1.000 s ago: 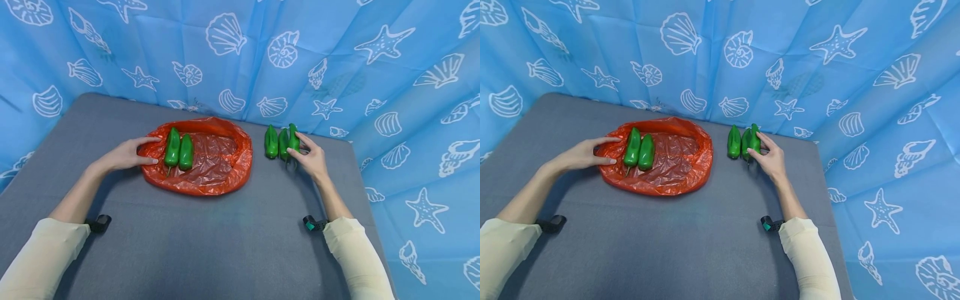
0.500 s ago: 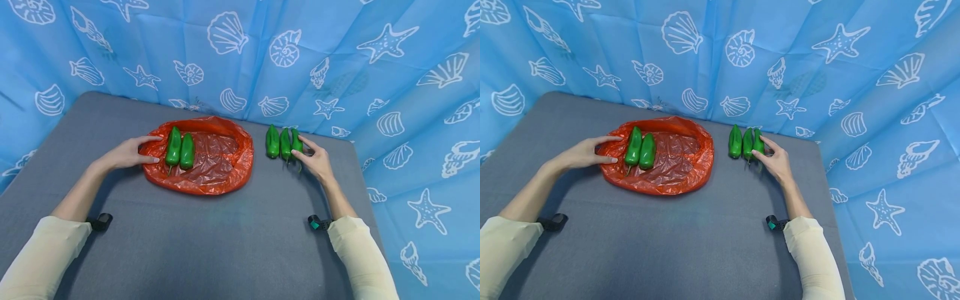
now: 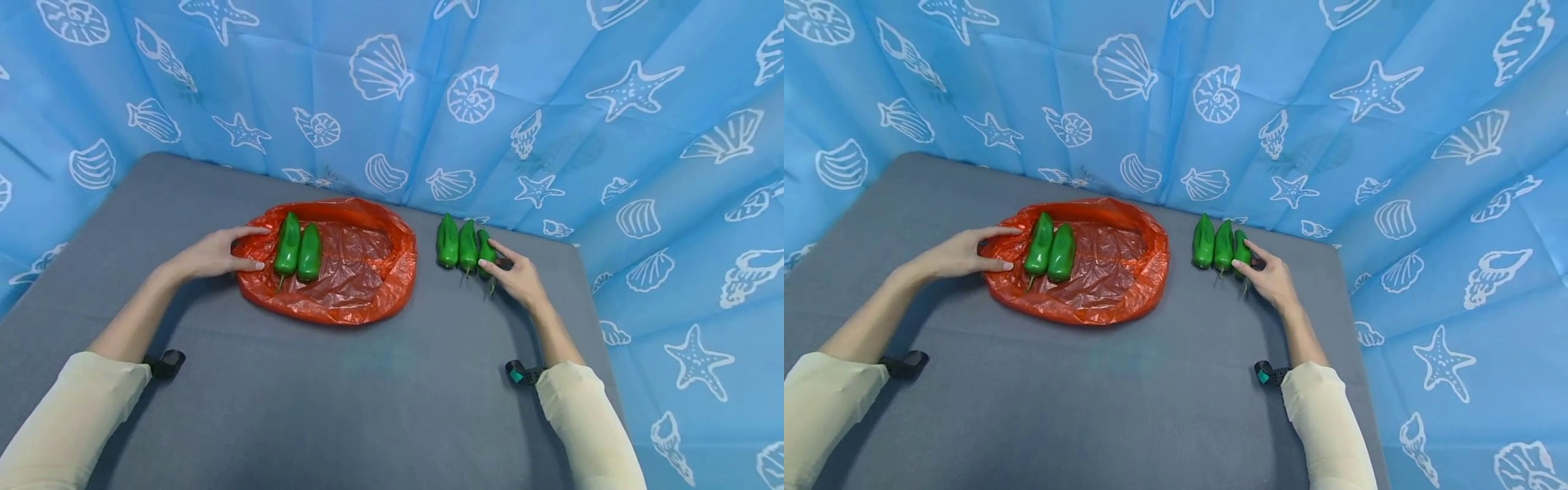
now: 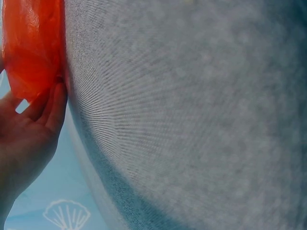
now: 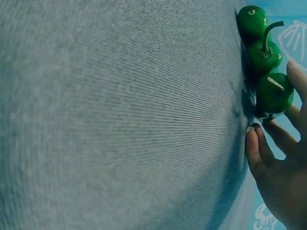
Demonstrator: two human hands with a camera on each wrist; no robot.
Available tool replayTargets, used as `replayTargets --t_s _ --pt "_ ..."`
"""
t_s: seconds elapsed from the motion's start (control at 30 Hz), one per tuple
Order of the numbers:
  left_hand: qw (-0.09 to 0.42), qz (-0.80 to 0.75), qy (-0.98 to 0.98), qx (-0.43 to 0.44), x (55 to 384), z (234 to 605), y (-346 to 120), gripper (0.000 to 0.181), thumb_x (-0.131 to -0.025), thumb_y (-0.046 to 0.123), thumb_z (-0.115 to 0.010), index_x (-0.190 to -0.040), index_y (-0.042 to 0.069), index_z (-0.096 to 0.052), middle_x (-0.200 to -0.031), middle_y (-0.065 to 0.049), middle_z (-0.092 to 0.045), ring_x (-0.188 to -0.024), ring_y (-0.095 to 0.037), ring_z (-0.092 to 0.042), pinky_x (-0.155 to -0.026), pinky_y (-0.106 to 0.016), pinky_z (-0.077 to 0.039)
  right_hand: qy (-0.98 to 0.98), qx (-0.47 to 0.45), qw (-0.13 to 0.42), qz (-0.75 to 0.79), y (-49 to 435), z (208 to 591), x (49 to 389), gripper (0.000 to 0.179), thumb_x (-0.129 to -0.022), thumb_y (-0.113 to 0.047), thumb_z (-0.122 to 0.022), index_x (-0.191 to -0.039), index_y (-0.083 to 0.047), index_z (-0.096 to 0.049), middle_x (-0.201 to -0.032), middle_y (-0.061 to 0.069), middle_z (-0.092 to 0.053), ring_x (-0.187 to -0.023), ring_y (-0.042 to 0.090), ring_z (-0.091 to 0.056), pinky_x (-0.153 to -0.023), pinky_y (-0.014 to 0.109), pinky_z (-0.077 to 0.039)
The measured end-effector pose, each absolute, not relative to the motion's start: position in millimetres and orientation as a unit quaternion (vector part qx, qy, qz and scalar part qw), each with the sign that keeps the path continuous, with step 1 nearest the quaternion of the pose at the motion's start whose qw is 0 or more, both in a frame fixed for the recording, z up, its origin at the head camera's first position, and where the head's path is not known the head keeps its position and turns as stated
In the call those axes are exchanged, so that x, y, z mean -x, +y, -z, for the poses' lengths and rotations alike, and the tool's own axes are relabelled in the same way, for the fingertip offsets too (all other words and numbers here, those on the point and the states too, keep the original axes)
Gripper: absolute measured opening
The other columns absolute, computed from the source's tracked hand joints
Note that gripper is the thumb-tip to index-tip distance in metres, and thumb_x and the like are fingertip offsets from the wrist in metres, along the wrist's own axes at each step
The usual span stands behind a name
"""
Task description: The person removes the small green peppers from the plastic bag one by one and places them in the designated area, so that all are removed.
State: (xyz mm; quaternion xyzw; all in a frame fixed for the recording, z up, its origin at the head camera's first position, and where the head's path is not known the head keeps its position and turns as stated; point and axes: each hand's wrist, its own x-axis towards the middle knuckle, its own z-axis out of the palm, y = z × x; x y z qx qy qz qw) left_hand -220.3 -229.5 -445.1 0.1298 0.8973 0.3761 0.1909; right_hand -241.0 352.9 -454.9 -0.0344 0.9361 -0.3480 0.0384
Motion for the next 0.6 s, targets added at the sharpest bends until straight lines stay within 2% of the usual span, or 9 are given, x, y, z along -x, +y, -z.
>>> replayTargets --t_s 0.33,0.6 --pt "0.194 -0.383 0.894 -0.129 219.7 444.7 -229.5 0.079 -0.09 0.033 -0.073 -0.153 0.007 -0.035 -0.152 -0.034 -0.03 -0.136 -0.054 -0.031 -0.107 -0.069 -0.029 0.937 0.027 0.037 0.347 353.0 460.0 242.8 0.066 -0.094 -0.049 -0.065 -0.151 -0.023 -0.043 -0.132 0.024 -0.058 -0.117 0.036 -0.056 -0.07 0.039 -0.046" --pt "0.189 -0.38 0.896 -0.128 221.7 447.4 -230.3 0.077 -0.09 0.032 -0.073 -0.153 0.008 -0.036 -0.153 -0.034 -0.03 -0.137 -0.054 -0.03 -0.108 -0.07 -0.028 0.934 0.021 0.027 0.355 352.8 461.2 242.9 0.068 -0.094 -0.047 -0.065 -0.153 -0.023 -0.04 -0.129 0.025 -0.061 -0.114 0.037 -0.058 -0.072 0.036 -0.046"
